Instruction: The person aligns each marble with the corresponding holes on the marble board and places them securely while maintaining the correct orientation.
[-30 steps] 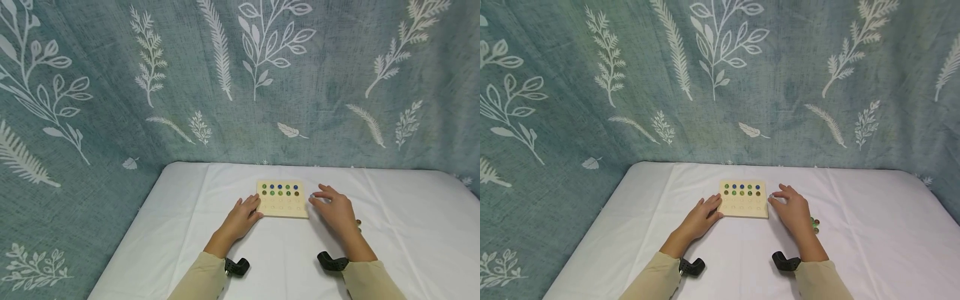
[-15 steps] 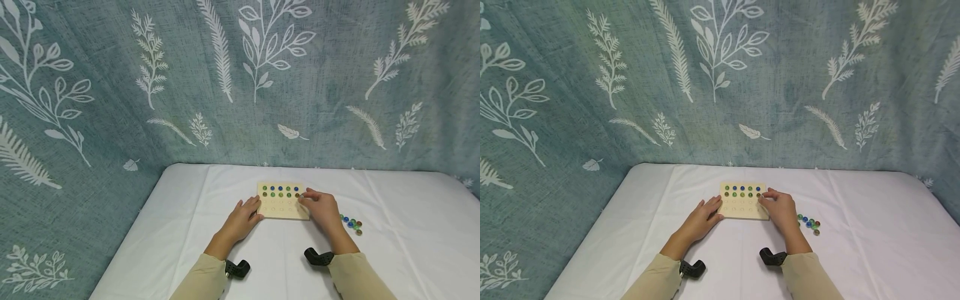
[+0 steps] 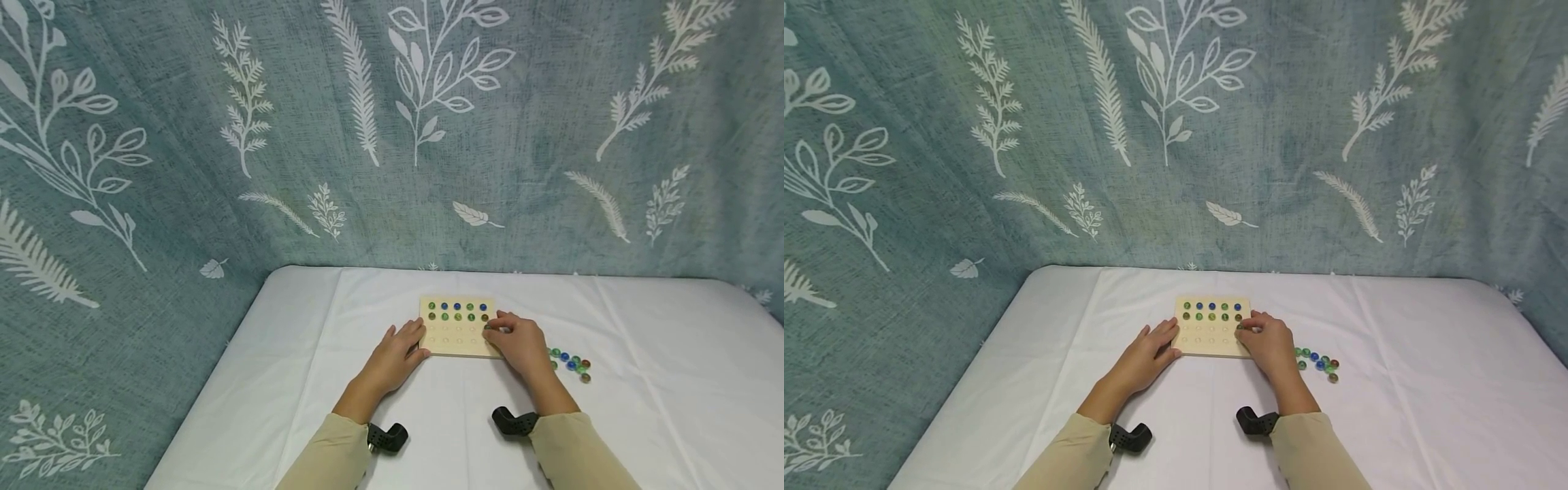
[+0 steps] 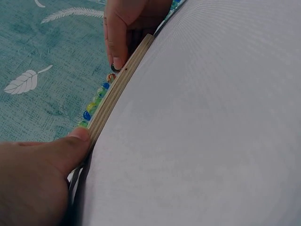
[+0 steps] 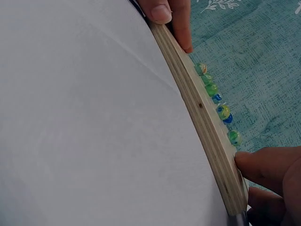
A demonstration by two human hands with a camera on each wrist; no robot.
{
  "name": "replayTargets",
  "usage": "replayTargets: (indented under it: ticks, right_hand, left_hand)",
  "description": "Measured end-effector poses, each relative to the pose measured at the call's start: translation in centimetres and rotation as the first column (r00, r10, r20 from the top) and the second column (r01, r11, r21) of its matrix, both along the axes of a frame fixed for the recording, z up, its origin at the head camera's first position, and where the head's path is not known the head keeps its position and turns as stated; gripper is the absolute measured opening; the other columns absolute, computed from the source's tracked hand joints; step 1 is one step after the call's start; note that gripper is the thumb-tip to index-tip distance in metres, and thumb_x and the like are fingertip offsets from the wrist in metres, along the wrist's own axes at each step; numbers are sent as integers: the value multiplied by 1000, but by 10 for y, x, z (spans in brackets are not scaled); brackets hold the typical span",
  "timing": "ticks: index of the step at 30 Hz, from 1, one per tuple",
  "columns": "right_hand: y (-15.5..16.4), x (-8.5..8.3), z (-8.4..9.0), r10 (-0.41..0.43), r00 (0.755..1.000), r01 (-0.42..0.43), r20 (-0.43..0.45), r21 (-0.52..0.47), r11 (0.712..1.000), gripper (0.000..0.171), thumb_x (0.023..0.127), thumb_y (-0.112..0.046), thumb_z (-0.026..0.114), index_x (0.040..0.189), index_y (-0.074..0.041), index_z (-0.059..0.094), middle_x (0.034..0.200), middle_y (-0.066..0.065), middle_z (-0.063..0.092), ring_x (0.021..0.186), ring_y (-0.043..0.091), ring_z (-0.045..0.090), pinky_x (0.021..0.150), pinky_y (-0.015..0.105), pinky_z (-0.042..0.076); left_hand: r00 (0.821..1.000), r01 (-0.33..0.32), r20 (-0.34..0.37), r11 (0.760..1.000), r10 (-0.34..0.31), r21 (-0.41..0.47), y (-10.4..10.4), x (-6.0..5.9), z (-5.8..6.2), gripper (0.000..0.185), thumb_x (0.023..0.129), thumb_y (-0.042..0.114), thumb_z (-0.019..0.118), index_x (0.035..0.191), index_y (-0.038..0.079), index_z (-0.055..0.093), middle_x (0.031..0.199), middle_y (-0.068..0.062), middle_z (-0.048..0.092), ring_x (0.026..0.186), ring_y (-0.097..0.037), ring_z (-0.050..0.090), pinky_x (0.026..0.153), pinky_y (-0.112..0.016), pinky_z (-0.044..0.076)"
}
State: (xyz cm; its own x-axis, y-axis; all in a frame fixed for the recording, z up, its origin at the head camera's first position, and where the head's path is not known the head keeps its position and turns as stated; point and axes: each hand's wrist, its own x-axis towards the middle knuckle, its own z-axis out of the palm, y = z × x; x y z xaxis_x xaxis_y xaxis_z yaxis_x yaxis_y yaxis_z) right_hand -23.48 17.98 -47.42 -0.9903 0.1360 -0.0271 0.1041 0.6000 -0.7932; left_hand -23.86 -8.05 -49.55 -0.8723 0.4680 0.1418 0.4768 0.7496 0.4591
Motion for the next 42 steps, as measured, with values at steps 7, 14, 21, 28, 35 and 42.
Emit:
replayTargets:
  ticks: [7, 14, 21, 28, 35, 42]
  right_hand:
    - [-1, 1, -1, 2, 1000, -2, -11, -2, 1000, 32, 92, -23, 68, 117, -2, 72, 148, 15, 49, 144, 38, 34, 117, 56, 34]
    - [-1, 2, 0, 10, 1000, -10, -20, 1, 1000, 33, 92, -22, 68, 117, -1, 71, 147, 15, 49, 143, 38, 35, 116, 56, 36]
    - [-1, 2, -1, 10, 1000, -10, -25, 7, 1000, 34, 92, -22, 68, 119, -1, 70, 148, 15, 49, 143, 38, 35, 115, 55, 37]
    - [-1, 2, -3, 11, 1000, -11, -26, 14, 1000, 36, 92, -23, 69, 121, -2, 69, 148, 14, 49, 143, 38, 36, 116, 55, 36]
    - [-1, 2, -4, 12, 999, -12, -29, 21, 1000, 36, 92, -22, 69, 121, -2, 69, 148, 14, 49, 143, 38, 35, 116, 55, 36]
    - [0, 1, -5, 18, 999, -16, -34, 31, 999, 36, 92, -22, 69, 121, -2, 69, 148, 14, 49, 143, 38, 35, 116, 55, 35]
  left_hand:
    - [1000, -1, 9, 1000, 1, -3, 0, 0, 0, 60, 99, 36, 57, 151, 12, 40, 158, -2, 36, 147, -20, 32, 126, -45, 19]
    - [1000, -1, 14, 1000, 1, 3, 0, 0, 0, 61, 99, 37, 57, 152, 12, 40, 158, -2, 36, 147, -20, 31, 126, -45, 18]
    - [1000, 1, 10, 1000, -1, 16, 0, 1, 1, 60, 99, 37, 57, 151, 11, 41, 158, -3, 37, 147, -20, 32, 126, -46, 19]
    - [1000, -4, 18, 1000, 4, 13, 0, 1, 1, 60, 99, 36, 58, 151, 10, 41, 158, -3, 37, 147, -21, 32, 126, -46, 18]
    - [1000, -7, 29, 1000, 7, 3, 0, 1, 1, 60, 99, 36, 57, 151, 10, 41, 158, -3, 36, 148, -20, 30, 126, -45, 17]
    - [999, -2, 36, 1000, 2, 3, 0, 1, 1, 61, 100, 37, 56, 152, 11, 39, 159, -2, 34, 148, -19, 30, 127, -43, 17]
